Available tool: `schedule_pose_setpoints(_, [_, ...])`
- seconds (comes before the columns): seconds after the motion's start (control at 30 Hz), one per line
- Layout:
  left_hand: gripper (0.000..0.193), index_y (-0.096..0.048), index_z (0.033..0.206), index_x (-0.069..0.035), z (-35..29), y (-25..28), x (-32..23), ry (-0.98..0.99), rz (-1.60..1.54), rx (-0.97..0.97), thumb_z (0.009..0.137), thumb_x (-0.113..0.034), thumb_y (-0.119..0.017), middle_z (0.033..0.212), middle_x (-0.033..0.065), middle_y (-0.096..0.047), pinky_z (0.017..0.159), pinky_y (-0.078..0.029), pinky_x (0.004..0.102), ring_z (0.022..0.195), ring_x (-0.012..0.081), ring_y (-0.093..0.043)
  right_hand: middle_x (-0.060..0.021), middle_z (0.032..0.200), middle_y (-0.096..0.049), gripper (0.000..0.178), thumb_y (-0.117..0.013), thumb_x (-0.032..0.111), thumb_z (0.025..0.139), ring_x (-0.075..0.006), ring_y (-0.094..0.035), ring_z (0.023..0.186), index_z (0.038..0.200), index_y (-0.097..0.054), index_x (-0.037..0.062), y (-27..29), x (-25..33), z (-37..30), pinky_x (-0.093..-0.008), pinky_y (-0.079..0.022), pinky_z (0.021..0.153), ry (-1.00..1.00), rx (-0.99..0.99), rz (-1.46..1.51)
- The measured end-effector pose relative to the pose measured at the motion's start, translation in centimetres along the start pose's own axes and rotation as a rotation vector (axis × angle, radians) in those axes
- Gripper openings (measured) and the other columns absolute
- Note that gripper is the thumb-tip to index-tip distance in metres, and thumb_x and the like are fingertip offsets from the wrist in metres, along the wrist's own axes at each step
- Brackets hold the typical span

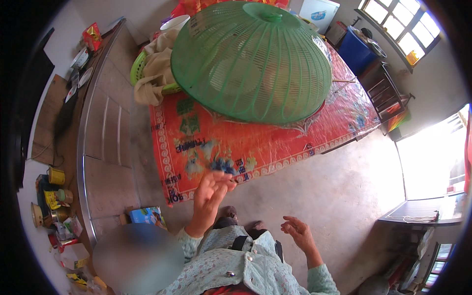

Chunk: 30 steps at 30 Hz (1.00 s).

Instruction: The person slices a cucumber on a wooden cutting board using a cleaver. They then transfer the sliced cucumber into a bowl and move to a wok to stir the contents with a ladle.

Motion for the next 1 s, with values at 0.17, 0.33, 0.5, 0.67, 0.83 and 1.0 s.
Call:
schedule_pose_setpoints(0.17, [0.044,-0.036,0.133,-0.002,7.7,-0.6,3.4,0.262,-0.206,-0.171,0.095,-0.013,-0.054,0.123,0.0135,-0.051,0.091,-0.049,0.0381,0.108,0.0251,-0.058,-0.0101,0.098,-0.068,0.041,-0.062,0.022,0.093,-0.0168,-0.065,0.089,0.125,-0.055,-0.0015,0.2,0.4,-1.1,-0.0306,-0.051,0.082,0.064,-0.142,0.205])
schedule_pose_setpoints(0.33, [0.049,-0.037,0.135,-0.004,12.4,-1.7,5.2,0.238,-0.301,-0.166,0.094,-0.02,-0.058,0.124,0.0129,-0.052,0.09,-0.05,0.0419,0.108,0.0267,-0.058,-0.0079,0.096,-0.068,0.039,-0.061,0.023,0.093,-0.0153,-0.065,0.087,0.125,-0.056,0.0011,0.1,-2.1,-0.1,-0.0299,-0.051,0.081,-0.021,-0.073,0.301])
schedule_pose_setpoints(0.5, [0.032,-0.05,0.119,-0.007,14.2,-2.5,6.0,0.248,-0.469,-0.092,0.093,-0.023,-0.061,0.11,0.011,-0.061,0.088,-0.052,0.0438,0.103,0.0265,-0.061,-0.0073,0.097,-0.068,0.04,-0.062,0.023,0.093,-0.0148,-0.064,0.088,0.126,-0.055,0.0011,1.6,0.7,3.1,-0.029,-0.051,0.081,0.01,0.018,0.27])
schedule_pose_setpoints(0.67, [0.024,-0.056,0.109,-0.004,15.3,-3.0,4.3,0.159,-0.406,-0.113,0.092,-0.021,-0.062,0.101,0.0098,-0.066,0.08,-0.056,0.0384,0.089,0.0242,-0.067,-0.0079,0.097,-0.067,0.042,-0.063,0.024,0.092,-0.0154,-0.063,0.089,0.125,-0.055,-0.0006,4.1,2.8,4.1,-0.0297,-0.05,0.082,0.012,0.006,0.23])
schedule_pose_setpoints(0.83, [0.023,-0.058,0.107,-0.002,17.1,-5.2,-2.1,0.014,-0.369,-0.043,0.092,-0.02,-0.061,0.098,0.0119,-0.067,0.072,-0.06,0.0358,0.085,0.0259,-0.069,-0.0091,0.102,-0.064,0.047,-0.063,0.024,0.092,-0.0178,-0.062,0.096,0.129,-0.05,-0.0014,4.6,4.6,5.3,-0.0322,-0.049,0.087,0.05,0.107,0.198])
schedule_pose_setpoints(1.0, [0.022,-0.058,0.108,-0.001,20.1,-5.4,-8.1,-0.093,-0.327,0.007,0.092,-0.017,-0.061,0.097,0.0136,-0.067,0.065,-0.062,0.0345,0.082,0.027,-0.07,-0.0096,0.102,-0.064,0.049,-0.065,0.023,0.09,-0.0189,-0.061,0.097,0.129,-0.049,-0.0022,5.2,8.3,6.8,-0.0333,-0.049,0.089,0.128,0.138,0.236])
Point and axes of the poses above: each hand's wrist, its own z-axis towards the middle knuckle, its own y-axis out of the back of the hand, x = y × z, the point moved 10 cm from there along z, towards the middle knuckle
